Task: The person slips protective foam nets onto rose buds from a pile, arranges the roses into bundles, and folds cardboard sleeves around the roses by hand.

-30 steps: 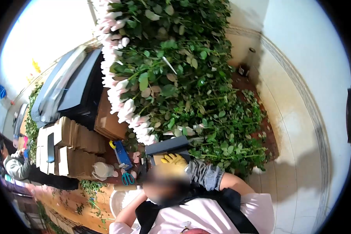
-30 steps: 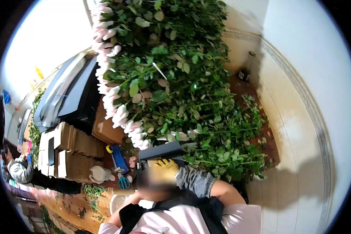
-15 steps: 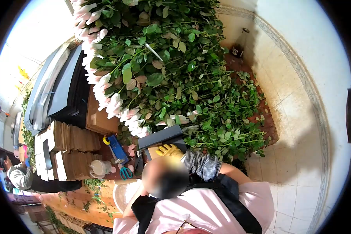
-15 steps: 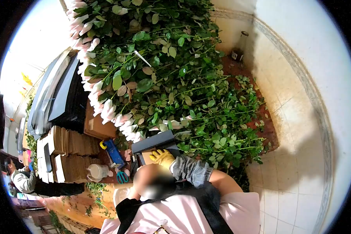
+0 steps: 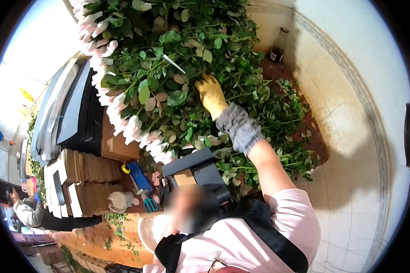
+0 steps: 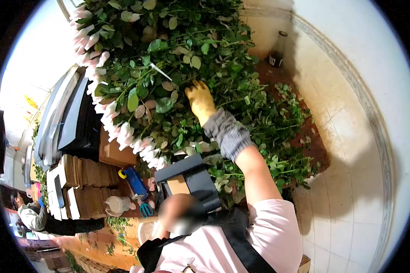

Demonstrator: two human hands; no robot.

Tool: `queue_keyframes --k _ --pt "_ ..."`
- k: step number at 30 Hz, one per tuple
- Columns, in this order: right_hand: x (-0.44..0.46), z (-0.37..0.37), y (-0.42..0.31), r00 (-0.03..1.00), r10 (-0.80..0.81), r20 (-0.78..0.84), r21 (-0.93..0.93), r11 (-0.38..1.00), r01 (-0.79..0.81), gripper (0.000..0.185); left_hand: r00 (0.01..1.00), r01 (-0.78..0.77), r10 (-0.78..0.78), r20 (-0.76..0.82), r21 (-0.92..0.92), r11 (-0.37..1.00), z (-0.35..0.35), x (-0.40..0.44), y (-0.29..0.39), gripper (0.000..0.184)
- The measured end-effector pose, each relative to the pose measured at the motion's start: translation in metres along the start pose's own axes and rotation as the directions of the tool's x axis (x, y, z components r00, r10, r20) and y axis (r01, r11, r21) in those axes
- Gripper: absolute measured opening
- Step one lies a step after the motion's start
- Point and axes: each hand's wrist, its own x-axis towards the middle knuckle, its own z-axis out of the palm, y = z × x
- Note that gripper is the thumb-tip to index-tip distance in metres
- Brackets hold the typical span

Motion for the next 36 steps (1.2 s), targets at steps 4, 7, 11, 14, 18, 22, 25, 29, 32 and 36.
queue_keyframes --k 4,7,11,14,18,22,25,29,32,36 --pt "-0.025 -0.049 -0.025 0.974 0.057 0.221 -0.007 0.998 -0.057 0.024 0.975 -0.081 0.073 -0.211 -0.028 0.996 0.026 0.003 -0.011 0.038" --pt "-0.04 -0.056 -0.014 0.896 0.19 0.402 -0.017 0.98 -0.2 0.021 0.971 -0.086 0.087 -0.222 0.013 0.996 0.038 0.012 -0.019 0.039" --pt "-0.039 -0.104 0.014 0.913 0.407 -0.044 0.174 0.903 -0.394 0.017 0.94 -0.265 0.293 -0.173 0.166 0.95 0.042 0.003 -0.026 0.022" --pt "-0.056 -0.119 0.058 0.948 0.301 -0.102 -0.009 0.953 -0.303 0.034 0.834 -0.51 0.534 -0.139 0.172 0.843 0.025 0.002 -0.022 0.019" --pt "-0.072 -0.197 0.039 0.975 0.217 0.043 0.413 0.885 -0.215 0.042 0.986 0.06 -0.057 0.155 -0.017 0.998 -0.019 -0.004 0.011 0.03" --pt "-0.131 -0.215 0.031 0.971 0.074 0.228 0.381 0.911 -0.159 0.04 0.985 -0.169 0.163 -0.051 -0.421 0.891 0.004 0.01 -0.038 0.048" --pt "-0.156 -0.218 0.022 0.933 0.29 0.213 0.486 0.797 -0.359 0.037 0.983 -0.093 0.167 0.081 -0.56 0.823 0.006 0.027 -0.061 0.048" --pt "-0.138 -0.244 0.023 0.986 0.169 0.007 -0.127 0.978 -0.167 0.035 0.975 -0.143 0.21 0.071 -0.523 0.84 0.003 0.028 -0.054 0.05" --pt "-0.146 -0.236 0.03 0.935 0.291 0.202 -0.107 0.956 -0.274 0.04 0.981 -0.13 0.184 0.069 -0.477 0.869 0.003 0.032 -0.051 0.049" --pt "-0.14 -0.228 0.039 0.855 0.483 0.19 0.132 0.85 -0.51 0.055 0.975 -0.096 0.186 0.123 -0.521 0.848 0.005 0.035 -0.058 0.044"
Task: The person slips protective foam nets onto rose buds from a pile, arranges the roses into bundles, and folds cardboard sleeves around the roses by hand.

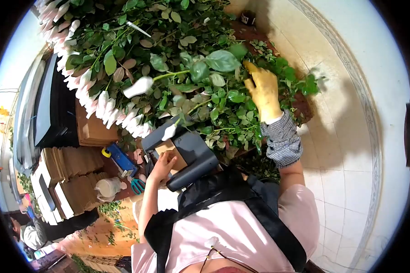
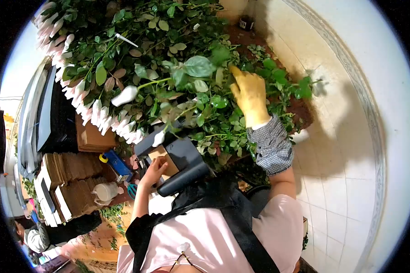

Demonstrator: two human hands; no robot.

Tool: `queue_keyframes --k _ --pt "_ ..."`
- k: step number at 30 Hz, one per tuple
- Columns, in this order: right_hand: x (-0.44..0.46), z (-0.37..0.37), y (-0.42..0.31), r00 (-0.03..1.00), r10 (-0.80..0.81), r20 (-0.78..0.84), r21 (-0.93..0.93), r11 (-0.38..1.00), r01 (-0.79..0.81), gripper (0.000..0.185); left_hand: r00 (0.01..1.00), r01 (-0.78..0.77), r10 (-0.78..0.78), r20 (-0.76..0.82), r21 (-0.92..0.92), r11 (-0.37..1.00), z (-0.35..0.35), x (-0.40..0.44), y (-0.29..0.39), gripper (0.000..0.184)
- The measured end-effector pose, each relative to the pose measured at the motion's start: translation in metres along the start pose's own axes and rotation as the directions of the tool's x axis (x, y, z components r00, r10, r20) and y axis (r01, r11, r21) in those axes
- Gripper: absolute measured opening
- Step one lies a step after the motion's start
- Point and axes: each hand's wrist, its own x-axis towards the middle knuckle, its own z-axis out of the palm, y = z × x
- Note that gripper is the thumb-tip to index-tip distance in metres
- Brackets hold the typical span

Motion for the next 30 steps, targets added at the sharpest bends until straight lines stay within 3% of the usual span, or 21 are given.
queue_keyframes --k 2,3,5,6,7,8,10,11,12,14,15,16,17,18,19,21,22,24,26,27,30 --pt "0.003 -0.006 -0.007 0.888 0.262 0.379 -0.356 0.927 -0.121 0.062 0.998 -0.054 0.053 -0.04 -0.002 0.999 0.003 -0.007 0.002 0.043" --pt "-0.01 0.013 0.024 0.946 0.116 0.303 -0.162 0.984 -0.069 0.066 0.998 -0.055 0.057 -0.04 0.055 0.997 0.002 -0.009 0.005 0.044" --pt "-0.008 0.019 0.043 0.996 -0.052 0.071 -0.047 0.997 0.056 0.069 0.999 -0.02 0.021 -0.033 0.042 0.999 0.002 -0.006 0.011 0.046" --pt "-0.001 0.006 0.021 0.996 -0.076 -0.038 -0.119 0.99 0.071 0.067 1.0 0.018 -0.017 -0.014 0.062 0.998 -0.004 -0.01 0.026 0.046" --pt "0.003 0.0 0.008 0.988 0.055 -0.145 0.105 0.994 -0.04 0.057 1.0 -0.001 0.002 -0.022 0.055 0.998 0.0 -0.01 0.022 0.046" --pt "0.008 -0.004 0.01 0.997 0.059 -0.052 0.002 0.998 -0.059 0.048 0.999 -0.022 0.023 -0.029 0.056 0.998 0.001 -0.008 0.015 0.046" --pt "-0.001 -0.016 -0.023 0.979 -0.14 -0.146 0.163 0.973 0.164 0.041 0.998 -0.058 0.061 -0.032 0.075 0.996 0.002 -0.007 0.001 0.046" --pt "-0.008 -0.014 -0.012 0.973 -0.232 0.014 0.092 0.969 0.229 0.029 0.993 -0.101 0.105 -0.051 0.075 0.992 0.003 -0.004 -0.004 0.046" --pt "-0.013 -0.019 -0.016 0.908 -0.419 0.001 0.276 0.873 0.403 0.029 0.994 -0.091 0.09 -0.055 -0.017 0.996 0.002 -0.004 -0.004 0.047" --pt "-0.047 -0.018 -0.046 0.885 -0.46 0.077 0.464 0.802 0.376 0.027 0.98 0.173 -0.097 0.174 -0.505 0.846 -0.004 0.002 -0.023 0.058" --pt "-0.066 -0.006 -0.051 0.895 -0.427 0.13 0.466 0.823 0.325 0.026 0.982 0.101 -0.005 0.191 -0.494 0.863 -0.004 0.007 -0.063 0.064" --pt "-0.087 0.012 -0.051 0.911 -0.354 0.211 0.404 0.88 0.249 0.026 0.975 0.027 0.086 0.207 -0.489 0.872 -0.005 0.012 -0.103 0.072" --pt "-0.113 0.035 -0.037 0.904 -0.203 0.377 0.18 0.973 0.144 0.018 0.969 0.128 0.03 0.244 -0.605 0.786 -0.017 0.004 -0.06 0.074" --pt "-0.139 0.057 -0.023 0.846 -0.033 0.532 -0.111 0.988 0.108 0.011 0.962 0.218 -0.025 0.27 -0.716 0.663 -0.026 -0.006 -0.013 0.077" --pt "-0.165 0.079 -0.01 0.748 0.13 0.651 -0.362 0.919 0.155 0.009 0.939 0.235 0.04 0.34 -0.724 0.648 -0.024 -0.004 -0.025 0.071" --pt "-0.176 0.081 -0.011 0.804 0.029 0.594 -0.383 0.889 0.25 0.005 0.941 0.172 0.066 0.331 -0.638 0.751 -0.021 -0.009 -0.027 0.064" --pt "-0.168 0.073 -0.02 0.828 0.094 0.553 -0.402 0.9 0.167 0.006 0.954 0.12 0.066 0.294 -0.571 0.812 -0.022 -0.015 -0.013 0.061" --pt "-0.155 0.067 -0.026 0.848 0.17 0.502 -0.426 0.902 0.071 0.008 0.958 0.191 -0.062 0.278 -0.462 0.866 -0.022 -0.013 -0.022 0.057" --pt "-0.144 0.066 -0.019 0.919 -0.06 0.389 -0.328 0.924 0.199 0.02 0.949 0.27 -0.131 0.287 -0.528 0.805 -0.017 -0.009 -0.041 0.056" --pt "-0.138 0.065 -0.014 0.92 -0.05 0.39 -0.33 0.925 0.19 0.02 0.978 0.123 -0.007 0.207 -0.555 0.822 -0.014 -0.009 -0.033 0.056" --pt "-0.108 0.065 -0.005 0.89 -0.401 0.218 0.036 0.914 0.403 0.02 0.951 0.278 -0.174 0.254 -0.463 0.842 -0.02 -0.014 -0.023 0.056"
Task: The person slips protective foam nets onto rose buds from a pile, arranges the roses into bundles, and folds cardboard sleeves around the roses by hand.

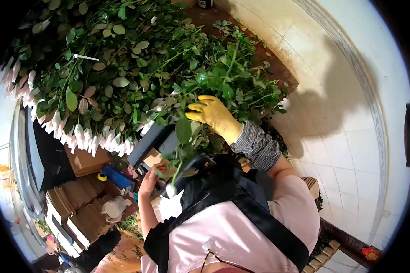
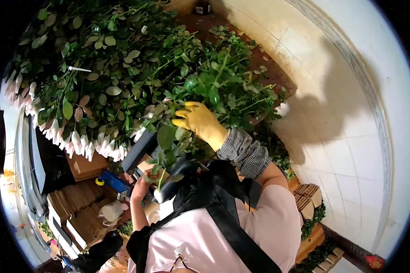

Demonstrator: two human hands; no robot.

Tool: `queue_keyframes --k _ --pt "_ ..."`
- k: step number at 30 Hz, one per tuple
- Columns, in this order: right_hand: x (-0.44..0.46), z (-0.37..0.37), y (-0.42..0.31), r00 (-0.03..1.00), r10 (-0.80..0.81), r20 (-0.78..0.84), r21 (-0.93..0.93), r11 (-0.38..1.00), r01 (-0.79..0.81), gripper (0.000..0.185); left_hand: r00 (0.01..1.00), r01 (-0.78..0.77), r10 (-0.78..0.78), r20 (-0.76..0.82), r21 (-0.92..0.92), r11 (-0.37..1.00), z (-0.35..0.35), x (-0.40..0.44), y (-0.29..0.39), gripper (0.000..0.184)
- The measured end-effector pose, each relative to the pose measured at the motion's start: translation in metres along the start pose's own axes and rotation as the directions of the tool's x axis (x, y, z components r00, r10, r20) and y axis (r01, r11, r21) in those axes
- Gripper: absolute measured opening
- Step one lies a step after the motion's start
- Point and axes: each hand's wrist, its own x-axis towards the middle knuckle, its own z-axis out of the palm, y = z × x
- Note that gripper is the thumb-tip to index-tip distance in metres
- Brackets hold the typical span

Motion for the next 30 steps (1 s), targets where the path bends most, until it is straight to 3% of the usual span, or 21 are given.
queue_keyframes --k 2,3,4,5,6,8,10,12,13,14,15,17,18,19,20,21,23,25,28,29,30 --pt "0.024 -0.013 -0.008 0.974 -0.07 -0.214 0.232 0.965 0.12 0.016 0.995 -0.091 0.091 0.028 -0.021 0.996 0.008 -0.001 0.011 0.057" --pt "0.041 -0.021 -0.019 0.993 0.007 -0.114 0.231 0.973 0.02 0.022 0.994 -0.111 0.111 0.02 -0.021 0.994 0.006 0.002 0.001 0.057" --pt "0.055 -0.01 -0.016 0.998 -0.045 -0.047 0.175 0.983 0.053 0.034 0.991 -0.132 0.132 0.014 -0.019 0.991 0.01 -0.003 0.009 0.058" --pt "0.055 -0.005 -0.019 0.992 -0.046 -0.119 0.31 0.947 0.082 0.034 1.0 -0.007 0.006 -0.012 -0.02 1.0 0.01 -0.009 0.018 0.059" --pt "0.06 -0.006 -0.024 0.981 -0.044 -0.188 0.436 0.891 0.123 0.034 0.999 -0.043 0.041 0.028 0.052 0.998 0.007 -0.01 0.019 0.057" --pt "0.083 -0.001 -0.021 0.992 -0.11 -0.061 -0.031 0.994 0.109 0.023 0.996 -0.039 0.031 -0.083 -0.103 0.994 0.015 -0.01 0.014 0.051" --pt "0.095 -0.005 0.008 0.955 -0.021 -0.295 -0.272 0.96 -0.063 0.049 0.99 -0.143 0.142 0.013 0.039 0.989 0.006 -0.006 0.005 0.049" --pt "0.095 0.008 0.063 0.924 0.062 -0.377 -0.164 0.978 -0.132 0.03 0.982 -0.186 0.186 0.038 0.003 0.982 0.01 0.002 0.0 0.056" --pt "0.096 0.006 0.071 0.978 0.168 -0.12 -0.038 0.984 -0.174 0.034 0.982 -0.185 0.184 0.034 0.012 0.983 0.012 0.002 0.005 0.057" --pt "0.097 0.007 0.074 0.985 0.058 -0.164 -0.06 0.996 -0.069 0.036 0.978 -0.207 0.206 0.014 0.051 0.977 0.016 -0.003 0.009 0.058" --pt "0.097 0.02 0.074 0.937 0.18 -0.3 0.19 0.974 -0.126 0.035 0.981 -0.195 0.195 0.006 0.021 0.98 0.016 0.0 0.01 0.056" --pt "0.112 -0.025 0.039 0.946 0.168 -0.278 -0.184 0.957 -0.224 0.026 0.98 -0.199 0.199 0.024 -0.024 0.98 0.009 0.006 -0.006 0.054" --pt "0.117 -0.048 0.026 0.938 0.077 -0.337 -0.368 0.907 -0.207 0.018 0.973 -0.226 0.227 0.047 -0.037 0.974 0.003 0.015 -0.019 0.054" --pt "0.115 -0.068 0.015 0.958 0.112 -0.264 -0.377 0.902 -0.209 0.013 0.985 -0.171 0.17 -0.022 -0.139 0.975 0.008 0.01 -0.018 0.056" --pt "0.107 -0.08 0.005 0.97 0.149 -0.193 -0.387 0.897 -0.215 0.019 0.99 -0.142 0.142 -0.008 -0.091 0.986 0.001 0.013 -0.024 0.061" --pt "0.083 -0.059 0.008 0.947 0.213 -0.239 -0.227 0.936 -0.268 0.019 0.991 -0.132 0.133 -0.002 -0.116 0.984 0.002 0.009 -0.019 0.065" --pt "0.061 -0.038 -0.011 0.913 0.388 0.128 -0.427 0.852 -0.303 0.02 0.993 -0.119 0.122 0.006 -0.183 0.976 0.006 0.007 -0.008 0.073" --pt "0.044 -0.033 -0.041 0.668 0.567 0.482 -0.675 0.726 -0.13 0.021 0.992 -0.112 0.121 0.033 -0.204 0.972 0.005 0.004 -0.003 0.073" --pt "-0.033 0.052 -0.027 0.657 0.535 0.531 -0.605 0.782 -0.148 0.015 0.981 -0.13 0.159 0.114 -0.23 0.965 -0.006 0.013 -0.022 0.068" --pt "-0.053 0.072 -0.019 0.825 0.398 0.401 -0.576 0.81 -0.111 0.016 0.967 -0.135 0.182 0.177 -0.25 0.959 -0.009 0.013 -0.024 0.063" --pt "-0.07 0.087 -0.01 0.894 0.319 0.314 -0.549 0.829 -0.103 0.018 0.968 -0.138 0.184 0.173 -0.248 0.959 -0.005 0.007 -0.022 0.063"
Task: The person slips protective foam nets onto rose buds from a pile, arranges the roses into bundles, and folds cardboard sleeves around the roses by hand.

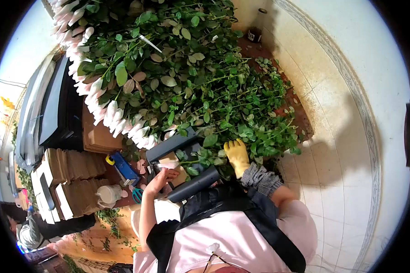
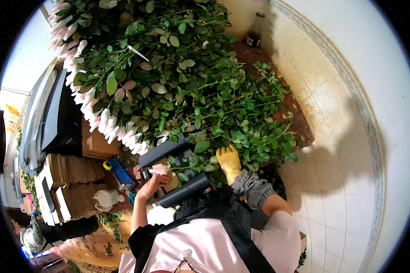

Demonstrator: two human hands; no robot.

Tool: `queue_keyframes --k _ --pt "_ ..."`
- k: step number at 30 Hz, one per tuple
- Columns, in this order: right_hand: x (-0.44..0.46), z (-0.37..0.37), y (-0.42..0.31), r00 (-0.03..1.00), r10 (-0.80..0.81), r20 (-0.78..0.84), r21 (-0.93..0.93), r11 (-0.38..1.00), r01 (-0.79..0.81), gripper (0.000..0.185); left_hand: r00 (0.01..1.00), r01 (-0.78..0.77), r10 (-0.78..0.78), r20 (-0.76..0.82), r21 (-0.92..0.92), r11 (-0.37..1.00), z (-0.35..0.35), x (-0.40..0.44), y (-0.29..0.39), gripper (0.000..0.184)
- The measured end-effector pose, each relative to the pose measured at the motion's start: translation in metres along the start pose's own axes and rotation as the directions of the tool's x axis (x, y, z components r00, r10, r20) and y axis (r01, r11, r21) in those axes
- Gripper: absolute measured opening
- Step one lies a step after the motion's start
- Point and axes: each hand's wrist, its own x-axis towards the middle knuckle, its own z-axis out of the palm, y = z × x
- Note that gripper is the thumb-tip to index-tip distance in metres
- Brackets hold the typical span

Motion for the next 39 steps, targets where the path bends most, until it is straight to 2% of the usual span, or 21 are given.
queue_keyframes --k 3,5,8,9,10,11,12,13,15,16,18,20,22,25,29,31,33,35,36,38,39 --pt "-0.003 0.03 0.008 0.984 -0.052 -0.173 0.047 0.997 0.061 0.03 0.984 -0.05 0.074 -0.162 0.149 0.988 0.022 -0.011 0.013 0.061" --pt "-0.001 -0.006 0.014 0.984 -0.124 0.126 -0.033 0.991 0.129 0.032 0.978 0.003 0.033 -0.208 0.174 0.985 0.031 -0.013 0.019 0.051" --pt "0.036 -0.089 0.054 0.727 -0.274 0.63 0.378 0.926 0.021 0.054 0.954 -0.141 0.213 -0.212 0.311 0.94 0.045 -0.008 0.015 0.036" --pt "0.051 -0.108 0.07 0.71 -0.399 0.581 0.519 0.853 0.054 0.068 0.929 -0.209 0.333 -0.159 0.517 0.83 0.036 -0.003 -0.002 0.034" --pt "0.068 -0.13 0.071 0.751 -0.408 0.519 0.522 0.847 0.1 0.065 0.944 -0.188 0.296 -0.146 0.498 0.847 0.037 -0.004 -0.002 0.036" --pt "0.085 -0.122 0.07 0.872 -0.407 0.272 0.621 0.767 0.164 0.061 0.942 -0.203 0.31 -0.132 0.512 0.835 0.037 -0.003 -0.004 0.035" --pt "0.106 -0.156 0.061 0.909 -0.357 0.213 0.567 0.803 0.182 0.056 0.939 -0.217 0.322 -0.117 0.525 0.823 0.037 -0.001 -0.007 0.034" --pt "0.128 -0.142 0.055 0.942 -0.326 -0.084 0.596 0.741 0.31 0.052 0.939 -0.216 0.323 -0.119 0.528 0.821 0.04 -0.002 -0.002 0.034" --pt "0.177 -0.154 0.039 0.921 -0.179 -0.345 0.632 0.682 0.369 0.05 0.958 -0.14 0.275 -0.082 0.703 0.697 0.047 -0.006 0.017 0.032" --pt "0.206 -0.143 0.029 0.853 -0.075 -0.516 0.518 0.766 0.38 0.047 0.958 -0.135 0.275 -0.086 0.71 0.691 0.05 -0.007 0.024 0.032" --pt "0.234 -0.128 0.015 0.985 -0.037 -0.168 0.315 0.945 0.089 0.035 0.964 -0.075 0.233 -0.129 0.707 0.703 0.058 -0.006 0.034 0.03" --pt "0.249 -0.098 -0.012 0.995 0.097 -0.008 0.36 0.929 -0.088 0.025 0.96 -0.056 0.235 -0.15 0.723 0.689 0.05 0.001 0.022 0.029" --pt "0.236 -0.094 -0.023 0.967 0.107 -0.23 0.29 0.956 -0.037 0.018 0.947 -0.052 0.276 -0.166 0.766 0.641 0.06 0.0 0.032 0.029" --pt "0.222 -0.089 -0.005 0.983 -0.002 -0.185 0.303 0.951 0.059 0.02 0.928 -0.007 0.276 -0.248 0.731 0.682 0.065 -0.001 0.021 0.027" --pt "0.207 -0.094 0.063 0.839 0.38 -0.389 0.748 0.662 0.046 0.009 0.912 -0.055 0.325 -0.25 0.71 0.702 0.061 0.001 0.016 0.025" --pt "0.198 -0.112 0.102 0.774 0.498 -0.391 0.739 0.671 -0.058 0.015 0.915 -0.049 0.311 -0.257 0.695 0.718 0.061 0.001 0.014 0.025" --pt "0.194 -0.099 0.134 0.752 0.425 -0.504 0.42 0.881 -0.216 0.025 0.914 -0.065 0.322 -0.246 0.697 0.715 0.06 0.002 0.011 0.025" --pt "0.186 -0.095 0.138 0.84 0.414 -0.351 0.256 0.905 -0.34 0.029 0.914 -0.045 0.313 -0.259 0.702 0.711 0.059 0.002 0.011 0.026" --pt "0.186 -0.086 0.125 0.774 0.407 -0.486 0.359 0.9 -0.248 0.033 0.915 -0.053 0.303 -0.266 0.666 0.744 0.061 0.002 0.013 0.026" --pt "0.186 -0.078 0.096 0.784 0.325 -0.529 0.411 0.906 -0.098 0.034 0.919 -0.028 0.288 -0.268 0.685 0.728 0.063 0.001 0.018 0.026" --pt "0.182 -0.07 0.086 0.89 0.319 -0.325 0.48 0.867 -0.135 0.032 0.92 -0.016 0.279 -0.274 0.685 0.728 0.062 0.0 0.018 0.026"
